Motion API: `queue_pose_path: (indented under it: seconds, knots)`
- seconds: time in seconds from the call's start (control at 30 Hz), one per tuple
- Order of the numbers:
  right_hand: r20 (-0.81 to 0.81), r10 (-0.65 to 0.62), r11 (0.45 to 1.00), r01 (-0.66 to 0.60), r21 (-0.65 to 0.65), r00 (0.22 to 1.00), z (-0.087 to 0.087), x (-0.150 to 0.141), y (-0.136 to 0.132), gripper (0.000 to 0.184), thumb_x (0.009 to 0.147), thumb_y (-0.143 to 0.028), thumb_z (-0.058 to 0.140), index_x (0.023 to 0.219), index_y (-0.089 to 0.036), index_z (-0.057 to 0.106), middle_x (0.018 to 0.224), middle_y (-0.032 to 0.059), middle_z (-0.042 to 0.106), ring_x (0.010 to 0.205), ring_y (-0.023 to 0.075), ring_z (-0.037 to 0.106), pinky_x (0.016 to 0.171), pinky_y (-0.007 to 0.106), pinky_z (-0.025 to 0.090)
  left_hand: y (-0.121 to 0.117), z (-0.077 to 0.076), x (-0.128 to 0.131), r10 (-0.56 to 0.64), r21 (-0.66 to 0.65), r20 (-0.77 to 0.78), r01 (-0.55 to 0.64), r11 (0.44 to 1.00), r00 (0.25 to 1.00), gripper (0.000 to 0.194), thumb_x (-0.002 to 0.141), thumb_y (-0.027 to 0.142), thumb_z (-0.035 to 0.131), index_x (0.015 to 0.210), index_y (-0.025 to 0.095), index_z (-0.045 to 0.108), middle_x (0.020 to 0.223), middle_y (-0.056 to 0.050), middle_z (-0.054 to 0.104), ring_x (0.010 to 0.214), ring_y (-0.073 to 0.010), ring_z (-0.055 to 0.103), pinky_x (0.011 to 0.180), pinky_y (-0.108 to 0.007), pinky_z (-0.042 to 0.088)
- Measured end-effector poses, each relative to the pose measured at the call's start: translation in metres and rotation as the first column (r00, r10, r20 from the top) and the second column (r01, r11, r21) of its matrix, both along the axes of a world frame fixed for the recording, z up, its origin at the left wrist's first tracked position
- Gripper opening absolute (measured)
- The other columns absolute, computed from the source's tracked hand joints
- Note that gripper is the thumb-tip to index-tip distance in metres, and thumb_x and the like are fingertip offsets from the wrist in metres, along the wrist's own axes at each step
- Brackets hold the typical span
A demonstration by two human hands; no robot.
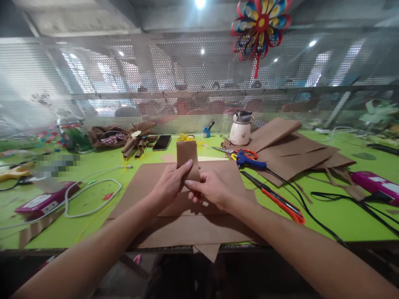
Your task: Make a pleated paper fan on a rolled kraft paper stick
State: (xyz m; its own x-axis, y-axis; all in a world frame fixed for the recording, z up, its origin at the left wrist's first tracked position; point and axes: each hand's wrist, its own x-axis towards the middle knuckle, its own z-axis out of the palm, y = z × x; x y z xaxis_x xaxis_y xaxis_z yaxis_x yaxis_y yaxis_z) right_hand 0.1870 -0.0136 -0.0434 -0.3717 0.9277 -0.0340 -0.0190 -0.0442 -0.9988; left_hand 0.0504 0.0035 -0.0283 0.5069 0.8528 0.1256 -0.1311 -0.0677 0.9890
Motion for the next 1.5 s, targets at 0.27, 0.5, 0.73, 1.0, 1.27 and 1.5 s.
queue_pose_path:
  seconds: [0.27, 0.5, 0.73, 1.0, 1.27, 1.5]
  knots:
    - [0.072, -0.019, 1.0, 0.018, 0.016, 0.997, -0.004, 0.002, 0.002, 0.039, 0.073, -0.051, 0.066, 0.062, -0.014, 0.058, 0.043, -0.0039, 0.054, 0.033, 0.0045, 0.041, 0.033, 0.017, 0.028, -0.001, 0.0, 0.004, 0.076, -0.001, 0.084, -0.076, 0.997, 0.994, 0.047, 0.086, 0.048, 0.044, 0.057, 0.013, 0.056, 0.045, -0.005, 0.059, 0.041, -0.0168, 0.059, 0.043, -0.024, 0.045]
    - [0.121, -0.05, 0.998, 0.044, 0.052, 0.991, -0.003, 0.003, 0.003, 0.042, 0.072, -0.052, 0.065, 0.057, -0.014, 0.058, 0.038, -0.0049, 0.049, 0.032, 0.0036, 0.037, 0.034, 0.018, 0.025, 0.001, 0.0, 0.003, 0.247, -0.03, 0.091, -0.245, 0.969, 0.965, 0.032, 0.079, 0.039, 0.058, 0.06, 0.013, 0.06, 0.052, -0.003, 0.061, 0.045, -0.0132, 0.056, 0.046, -0.022, 0.042]
    - [0.079, -0.01, 1.0, 0.012, -0.026, 0.997, -0.008, 0.005, 0.007, 0.05, 0.076, -0.058, 0.059, 0.058, -0.012, 0.061, 0.037, -0.0026, 0.05, 0.03, 0.0035, 0.035, 0.033, 0.018, 0.022, 0.004, 0.006, 0.003, 0.305, -0.197, 0.088, -0.284, 0.938, 0.948, 0.021, 0.076, 0.024, 0.059, 0.058, 0.013, 0.057, 0.045, 0.0, 0.055, 0.039, -0.0106, 0.05, 0.044, -0.021, 0.039]
    - [-0.003, -0.007, 0.999, 0.007, -0.051, 1.0, -0.007, 0.007, 0.009, 0.04, 0.068, -0.05, 0.071, 0.065, -0.013, 0.059, 0.047, -0.0025, 0.055, 0.037, 0.0042, 0.042, 0.035, 0.017, 0.027, 0.005, -0.001, 0.005, 0.321, -0.245, 0.035, -0.303, 0.921, 0.947, 0.019, 0.08, 0.027, 0.051, 0.068, 0.013, 0.056, 0.051, -0.005, 0.061, 0.042, -0.0172, 0.058, 0.042, -0.025, 0.043]
    - [-0.098, 0.01, 0.997, -0.018, -0.077, 0.995, -0.009, 0.006, 0.013, 0.032, 0.064, -0.037, 0.077, 0.069, -0.012, 0.058, 0.051, -0.0029, 0.055, 0.039, 0.0045, 0.045, 0.036, 0.016, 0.029, 0.006, -0.01, 0.009, 0.352, -0.153, 0.034, -0.343, 0.927, 0.935, 0.03, 0.079, 0.042, 0.055, 0.064, 0.016, 0.05, 0.045, -0.001, 0.054, 0.037, -0.0147, 0.054, 0.038, -0.023, 0.042]
    - [-0.013, -0.036, 0.998, 0.035, -0.044, 0.999, -0.006, 0.004, 0.01, 0.033, 0.06, -0.037, 0.079, 0.068, -0.013, 0.057, 0.048, -0.0042, 0.053, 0.039, 0.0049, 0.042, 0.035, 0.017, 0.027, 0.004, -0.013, 0.012, 0.469, -0.082, 0.01, -0.467, 0.881, 0.883, 0.037, 0.077, 0.049, 0.056, 0.061, 0.016, 0.049, 0.044, -0.002, 0.055, 0.038, -0.0157, 0.054, 0.038, -0.023, 0.04]
